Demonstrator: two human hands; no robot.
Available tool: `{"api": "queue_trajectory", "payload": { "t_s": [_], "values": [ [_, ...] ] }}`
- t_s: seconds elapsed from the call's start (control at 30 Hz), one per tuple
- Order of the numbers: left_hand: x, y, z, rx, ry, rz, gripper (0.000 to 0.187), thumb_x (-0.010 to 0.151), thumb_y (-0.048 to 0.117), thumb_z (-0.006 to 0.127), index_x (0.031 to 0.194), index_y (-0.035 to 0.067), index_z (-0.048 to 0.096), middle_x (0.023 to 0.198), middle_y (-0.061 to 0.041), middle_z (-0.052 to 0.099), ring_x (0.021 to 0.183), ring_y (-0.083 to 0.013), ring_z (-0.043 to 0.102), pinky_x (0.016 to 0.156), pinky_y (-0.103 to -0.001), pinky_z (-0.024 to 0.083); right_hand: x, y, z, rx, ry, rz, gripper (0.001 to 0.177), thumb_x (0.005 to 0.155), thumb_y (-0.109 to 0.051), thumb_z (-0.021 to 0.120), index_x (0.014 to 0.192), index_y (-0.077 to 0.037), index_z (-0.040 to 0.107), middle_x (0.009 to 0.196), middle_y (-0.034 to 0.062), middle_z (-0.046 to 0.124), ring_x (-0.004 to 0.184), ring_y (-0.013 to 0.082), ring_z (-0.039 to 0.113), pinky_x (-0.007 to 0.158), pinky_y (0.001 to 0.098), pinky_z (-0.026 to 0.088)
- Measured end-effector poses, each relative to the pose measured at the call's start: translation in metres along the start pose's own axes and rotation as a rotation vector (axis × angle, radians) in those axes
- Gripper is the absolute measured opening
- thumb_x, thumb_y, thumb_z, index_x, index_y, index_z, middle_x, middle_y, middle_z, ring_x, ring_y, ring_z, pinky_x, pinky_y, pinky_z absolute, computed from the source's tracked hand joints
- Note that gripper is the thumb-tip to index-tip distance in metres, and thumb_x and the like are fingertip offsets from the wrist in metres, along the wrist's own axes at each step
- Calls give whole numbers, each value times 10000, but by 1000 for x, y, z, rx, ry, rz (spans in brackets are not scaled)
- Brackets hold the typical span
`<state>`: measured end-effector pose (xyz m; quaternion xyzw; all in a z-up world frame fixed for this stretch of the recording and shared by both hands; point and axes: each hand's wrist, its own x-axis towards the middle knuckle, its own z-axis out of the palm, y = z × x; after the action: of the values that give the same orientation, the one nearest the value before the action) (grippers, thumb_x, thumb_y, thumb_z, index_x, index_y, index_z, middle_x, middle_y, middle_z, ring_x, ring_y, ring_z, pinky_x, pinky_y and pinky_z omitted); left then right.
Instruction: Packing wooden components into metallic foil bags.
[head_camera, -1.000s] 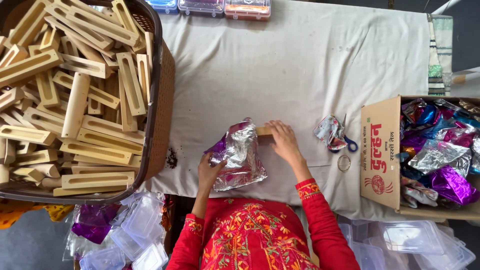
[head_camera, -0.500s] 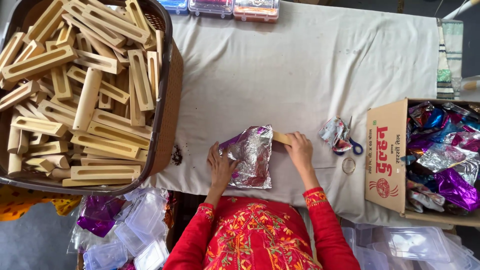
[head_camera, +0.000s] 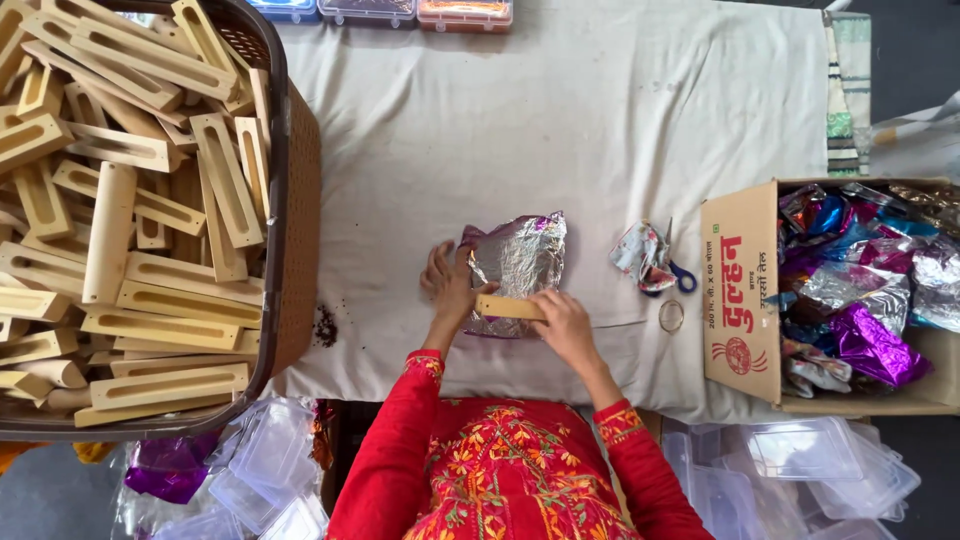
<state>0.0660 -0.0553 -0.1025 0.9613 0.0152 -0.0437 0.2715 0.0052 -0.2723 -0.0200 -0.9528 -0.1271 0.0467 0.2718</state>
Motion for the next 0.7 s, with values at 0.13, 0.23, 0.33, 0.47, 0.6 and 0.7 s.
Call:
{"api": "queue_trajectory", "payload": {
  "t_s": [0.13,0.23,0.33,0.47,0.6,0.7],
  "values": [
    [8,5,-18,-75,-72,-44,881,586,536,937,1331,255,560,1489,-117,334,1455,-342,178,1059,-640,216,5,10,8,122,-134,46,433,749,-217,839,1140,-85,707,1107,52,686,1031,281,673,890,412,545],
    [10,7,-18,-69,-75,-48,894,551,547,954,1311,279,565,1471,-110,342,1447,-334,178,1046,-630,220,10,18,10,117,-186,-30,429,738,-245,845,1096,-65,694,1160,103,643,1066,290,656,899,412,537],
    [13,7,-21,-65,-102,-73,917,523,553,959,1307,286,566,1465,-95,347,1452,-322,179,1051,-614,221,17,32,19,124,-322,60,486,751,-309,851,1171,-107,715,1093,82,662,1046,278,664,895,414,537],
    [11,5,-20,-71,-97,-45,909,533,548,960,1309,287,566,1464,-104,346,1452,-324,178,1050,-610,215,21,36,22,154,-334,32,618,688,-369,888,1212,-114,682,1083,70,705,1075,291,649,918,430,525],
    [9,-1,-18,-69,-59,5,769,636,520,925,1303,299,611,1439,-105,374,1434,-331,228,1038,-614,229,15,44,26,319,-316,121,585,727,-400,889,1158,-99,632,1097,52,726,1086,268,677,927,408,546],
    [4,-17,-20,-98,1,39,567,764,452,873,1271,301,669,1422,-103,400,1404,-331,313,1049,-587,284,14,40,21,306,-320,135,527,761,-383,869,1151,-100,657,1111,50,706,1098,273,661,947,408,539]
  ]
}}
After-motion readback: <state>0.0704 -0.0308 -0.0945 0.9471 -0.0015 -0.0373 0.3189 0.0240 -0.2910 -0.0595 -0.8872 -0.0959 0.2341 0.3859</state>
